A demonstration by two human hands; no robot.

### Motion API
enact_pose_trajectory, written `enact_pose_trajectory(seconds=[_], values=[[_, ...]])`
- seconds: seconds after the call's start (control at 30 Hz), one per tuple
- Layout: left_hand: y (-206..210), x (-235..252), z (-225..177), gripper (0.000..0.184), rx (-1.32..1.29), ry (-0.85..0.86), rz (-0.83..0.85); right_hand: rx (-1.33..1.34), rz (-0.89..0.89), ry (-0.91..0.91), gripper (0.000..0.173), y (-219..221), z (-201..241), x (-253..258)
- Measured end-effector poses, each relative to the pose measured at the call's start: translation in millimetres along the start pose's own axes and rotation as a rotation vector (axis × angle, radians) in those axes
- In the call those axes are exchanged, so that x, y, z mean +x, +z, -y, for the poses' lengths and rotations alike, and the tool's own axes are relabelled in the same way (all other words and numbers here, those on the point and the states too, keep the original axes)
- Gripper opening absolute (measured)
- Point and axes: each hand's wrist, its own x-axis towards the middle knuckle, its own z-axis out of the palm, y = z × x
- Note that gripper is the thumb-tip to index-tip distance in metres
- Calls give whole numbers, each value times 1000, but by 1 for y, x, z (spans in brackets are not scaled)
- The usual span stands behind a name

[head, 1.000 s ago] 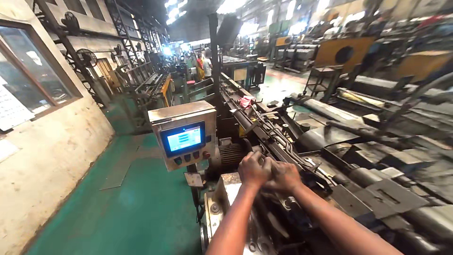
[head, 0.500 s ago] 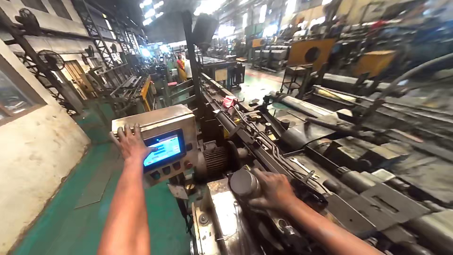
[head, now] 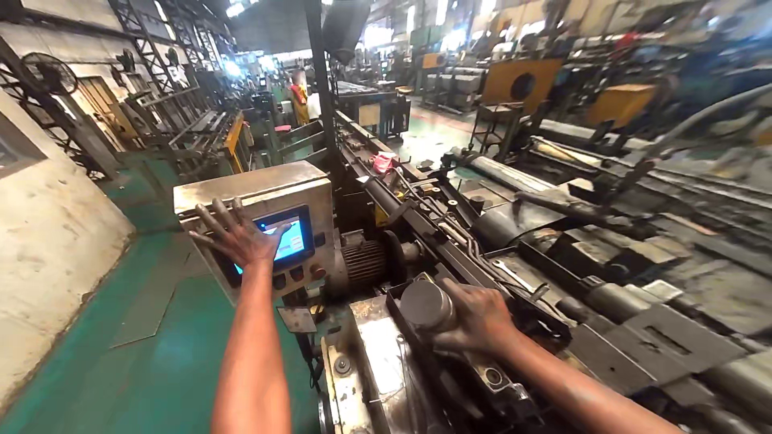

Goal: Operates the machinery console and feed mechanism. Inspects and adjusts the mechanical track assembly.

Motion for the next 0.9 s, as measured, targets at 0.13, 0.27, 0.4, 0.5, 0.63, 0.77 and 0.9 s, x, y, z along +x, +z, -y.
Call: enact_pose_trajectory(seconds=[0.13,0.27,0.4,0.5,0.63,0.77,0.9], values=[[-2,-2,-2,116,-13,21,7,-19,25,11,70,1,-3,-3],[-1,-5,1,132,26,91,90,-18,20,12,69,1,-2,-3],[-8,-3,-3,138,109,107,223,-11,25,19,67,0,0,-2],[-27,5,0,90,61,172,175,-5,64,41,65,-3,1,-2],[-46,22,21,36,-56,371,97,7,146,84,66,-6,4,0],[-51,26,33,44,-59,526,130,39,161,99,66,-7,3,-1],[-56,13,3,108,172,423,334,31,189,117,65,-9,6,0]])
